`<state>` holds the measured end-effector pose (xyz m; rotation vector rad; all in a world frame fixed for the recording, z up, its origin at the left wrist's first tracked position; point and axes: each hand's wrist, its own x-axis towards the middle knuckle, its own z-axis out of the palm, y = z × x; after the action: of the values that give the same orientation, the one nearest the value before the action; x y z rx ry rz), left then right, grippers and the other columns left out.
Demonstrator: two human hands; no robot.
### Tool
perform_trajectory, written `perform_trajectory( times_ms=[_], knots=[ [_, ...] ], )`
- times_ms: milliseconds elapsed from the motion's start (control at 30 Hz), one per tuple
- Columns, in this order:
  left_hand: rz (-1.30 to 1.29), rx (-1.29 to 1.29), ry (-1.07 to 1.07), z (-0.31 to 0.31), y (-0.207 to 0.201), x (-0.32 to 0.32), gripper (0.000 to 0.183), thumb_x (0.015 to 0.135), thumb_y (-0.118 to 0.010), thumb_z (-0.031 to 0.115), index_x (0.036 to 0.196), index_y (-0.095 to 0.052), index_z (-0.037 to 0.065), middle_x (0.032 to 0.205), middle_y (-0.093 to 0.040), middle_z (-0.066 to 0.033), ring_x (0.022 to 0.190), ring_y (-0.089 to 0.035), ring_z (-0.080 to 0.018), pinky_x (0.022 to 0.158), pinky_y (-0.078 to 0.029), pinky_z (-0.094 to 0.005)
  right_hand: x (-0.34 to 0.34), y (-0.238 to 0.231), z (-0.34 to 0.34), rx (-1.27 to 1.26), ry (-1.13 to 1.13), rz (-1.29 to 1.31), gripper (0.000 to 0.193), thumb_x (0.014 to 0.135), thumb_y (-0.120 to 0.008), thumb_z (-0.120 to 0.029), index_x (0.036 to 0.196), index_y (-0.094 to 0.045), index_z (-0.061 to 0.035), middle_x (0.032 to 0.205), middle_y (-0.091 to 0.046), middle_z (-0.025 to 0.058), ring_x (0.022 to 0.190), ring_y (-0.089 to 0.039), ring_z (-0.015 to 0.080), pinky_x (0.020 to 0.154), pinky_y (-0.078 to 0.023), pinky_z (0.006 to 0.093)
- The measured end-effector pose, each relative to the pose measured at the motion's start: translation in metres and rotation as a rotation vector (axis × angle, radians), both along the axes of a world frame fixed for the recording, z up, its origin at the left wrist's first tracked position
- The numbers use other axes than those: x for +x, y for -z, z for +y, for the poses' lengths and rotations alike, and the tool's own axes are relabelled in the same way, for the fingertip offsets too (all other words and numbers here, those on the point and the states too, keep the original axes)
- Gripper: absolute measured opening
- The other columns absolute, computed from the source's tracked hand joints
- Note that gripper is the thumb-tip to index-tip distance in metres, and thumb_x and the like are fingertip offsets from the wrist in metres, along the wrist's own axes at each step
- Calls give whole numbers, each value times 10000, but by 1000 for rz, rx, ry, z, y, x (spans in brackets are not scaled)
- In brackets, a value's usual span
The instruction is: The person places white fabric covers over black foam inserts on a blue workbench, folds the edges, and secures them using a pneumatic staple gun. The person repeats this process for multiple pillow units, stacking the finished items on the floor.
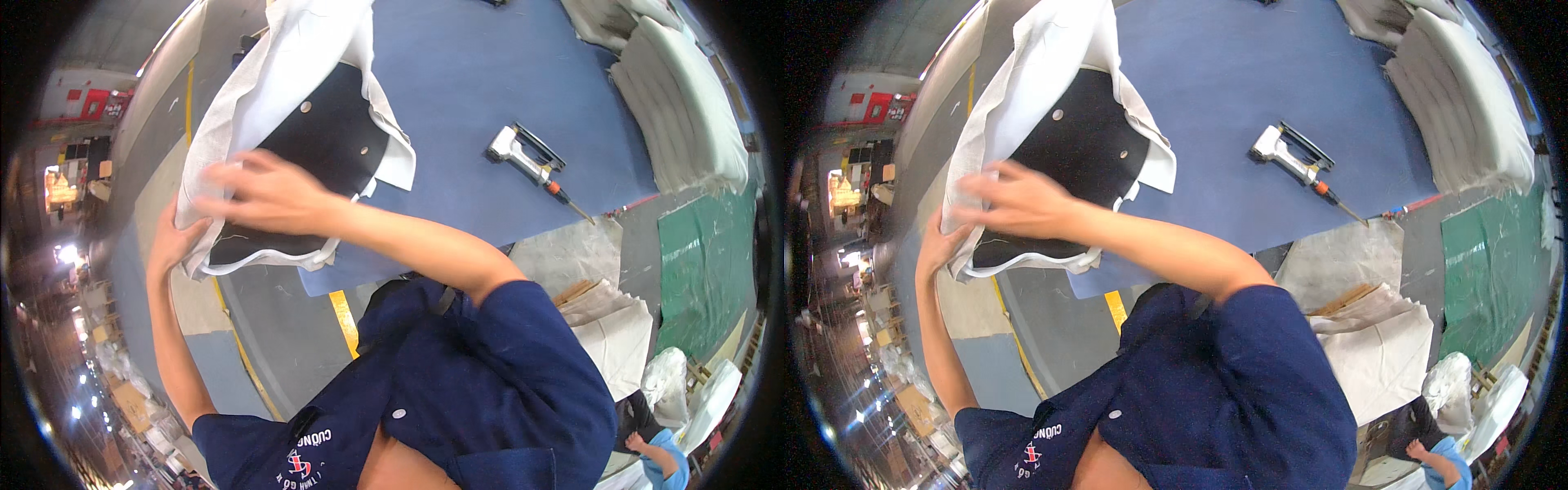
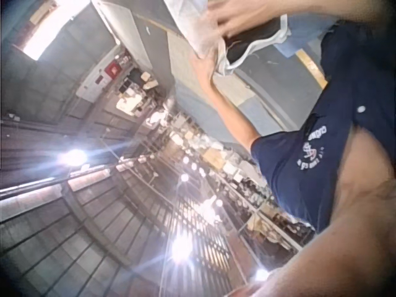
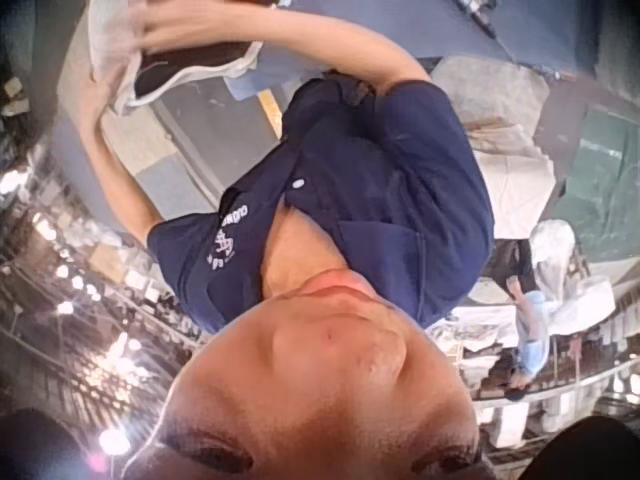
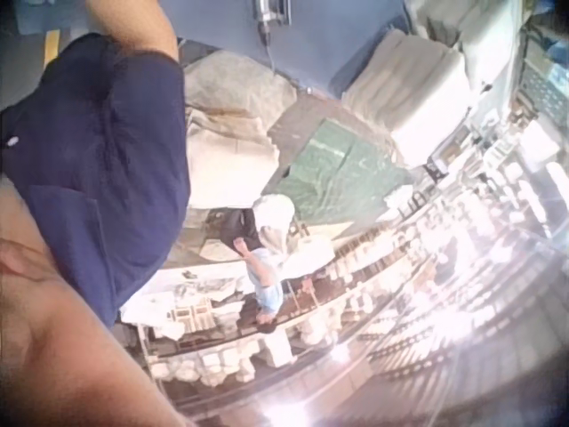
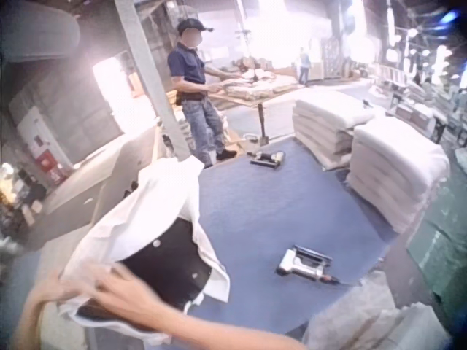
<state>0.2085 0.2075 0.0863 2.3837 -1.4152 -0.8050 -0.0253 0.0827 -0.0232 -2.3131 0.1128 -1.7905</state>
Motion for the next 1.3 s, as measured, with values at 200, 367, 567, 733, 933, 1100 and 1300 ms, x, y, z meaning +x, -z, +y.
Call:
perform_trajectory(
  times_ms=[200, 367, 567, 733, 933, 1100, 1300],
  knots=[
    [-137, -92, 23, -5, -7, -11, 785, 733, -872, 292, 1417, -576, 44, 1266, -697, -155, 1195, -647, -268, 1050, -480, -399, -272, 173, -121, 633, 940, 833, 807, 747, -818, -152, 1458, -454, -33, 1339, -516, 280, 1266, -478, 431, 1059, -442, 511],
    [-369, -60, 83, 0, -12, -8, 858, 703, -863, 492, 1398, -582, 74, 1290, -684, -209, 1208, -645, -381, 1021, -500, -466, -301, 227, -125, 837, 786, 1143, 879, 678, -819, -17, 1433, -369, -8, 1326, -454, 276, 1249, -502, 496, 1040, -459, 556],
    [-481, 2, -6, 20, -8, -19, 887, 689, -877, 531, 1391, -551, 96, 1258, -690, -213, 1175, -655, -413, 979, -529, -499, -306, 240, -109, 739, 704, 898, 811, 718, -770, 11, 1430, -382, 15, 1287, -461, 266, 1150, -543, 526, 979, -477, 563],
    [-551, -167, 88, 16, -7, -33, 787, 679, -876, 518, 1271, -555, 110, 1191, -719, -150, 1091, -693, -397, 882, -569, -520, -297, 211, -85, 868, 668, 656, 562, 794, -780, -21, 1297, -541, 49, 1110, -642, 200, 1015, -666, 363, 883, -540, 464],
    [-638, -208, 125, 39, 4, -36, 769, 754, -848, 472, 1350, -496, 136, 1158, -715, -133, 1058, -711, -364, 836, -590, -477, -135, 65, 55, 1362, -185, 302, 535, 900, -727, 0, 1398, -537, 44, 949, -695, 80, 661, -650, 115, 595, -541, 272],
    [-678, -296, 184, 37, 0, -44, 841, 777, -855, 385, 1458, -429, 136, 1185, -682, -141, 1041, -711, -360, 832, -594, -455, -38, -14, 120, 1155, -411, 216, 515, 936, -691, 2, 1429, -540, -9, 788, -654, 49, 574, -588, 82, 532, -477, 254],
    [-673, -310, 206, 43, 1, -45, 856, 772, -869, 279, 1481, -423, 101, 1211, -678, -144, 1035, -710, -351, 841, -590, -447, 4, -15, 134, 1103, -396, 169, 578, 841, -688, 16, 1400, -548, 41, 914, -715, 100, 611, -639, 88, 580, -530, 261]
  ],
)
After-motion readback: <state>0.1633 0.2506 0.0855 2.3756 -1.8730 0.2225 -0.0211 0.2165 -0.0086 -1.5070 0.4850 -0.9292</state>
